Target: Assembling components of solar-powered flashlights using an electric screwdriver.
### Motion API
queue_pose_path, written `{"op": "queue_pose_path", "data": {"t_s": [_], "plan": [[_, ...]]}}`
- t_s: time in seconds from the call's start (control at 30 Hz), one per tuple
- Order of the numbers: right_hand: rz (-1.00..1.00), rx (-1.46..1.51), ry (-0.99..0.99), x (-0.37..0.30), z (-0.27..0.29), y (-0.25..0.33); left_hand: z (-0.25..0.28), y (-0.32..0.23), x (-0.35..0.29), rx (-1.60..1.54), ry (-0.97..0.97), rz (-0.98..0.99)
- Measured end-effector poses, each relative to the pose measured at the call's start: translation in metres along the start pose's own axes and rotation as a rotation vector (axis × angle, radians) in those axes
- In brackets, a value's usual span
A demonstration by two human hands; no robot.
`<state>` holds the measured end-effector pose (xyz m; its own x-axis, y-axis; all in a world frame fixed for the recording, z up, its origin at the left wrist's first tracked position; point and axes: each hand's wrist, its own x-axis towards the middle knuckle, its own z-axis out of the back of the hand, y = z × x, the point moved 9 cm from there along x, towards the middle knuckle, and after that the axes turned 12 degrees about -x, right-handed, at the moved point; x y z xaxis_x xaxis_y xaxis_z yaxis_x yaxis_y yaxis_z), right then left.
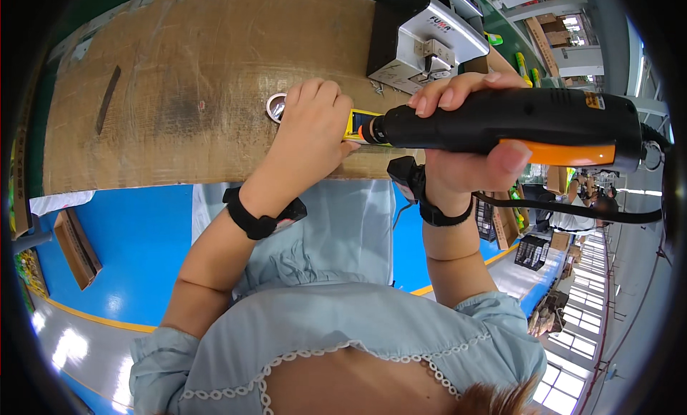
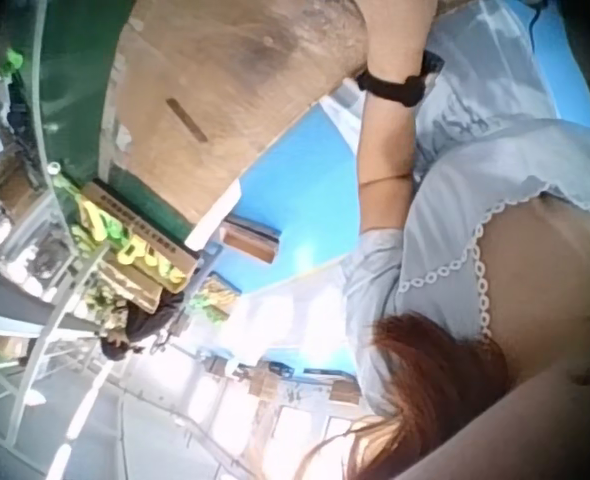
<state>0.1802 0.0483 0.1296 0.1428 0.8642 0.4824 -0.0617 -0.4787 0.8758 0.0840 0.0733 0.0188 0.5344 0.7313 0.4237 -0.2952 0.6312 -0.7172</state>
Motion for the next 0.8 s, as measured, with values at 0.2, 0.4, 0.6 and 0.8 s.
{"op": "queue_pose_path", "data": {"t_s": [0.2, 0.4, 0.6, 0.8], "plan": [[0.003, 0.007, 0.022, -0.005, -0.002, -0.016, 0.0, 0.0, 0.0, -0.014, -0.003, -0.006], [-0.014, 0.057, 0.056, -0.012, -0.012, -0.022, 0.001, 0.0, -0.003, -0.014, -0.017, 0.006], [0.036, 0.033, 0.063, -0.015, -0.011, -0.022, -0.001, 0.001, -0.002, 0.011, -0.022, 0.038], [0.213, 0.037, 0.092, 0.0, 0.011, 0.002, -0.001, 0.005, 0.001, 0.09, 0.031, 0.065]]}}
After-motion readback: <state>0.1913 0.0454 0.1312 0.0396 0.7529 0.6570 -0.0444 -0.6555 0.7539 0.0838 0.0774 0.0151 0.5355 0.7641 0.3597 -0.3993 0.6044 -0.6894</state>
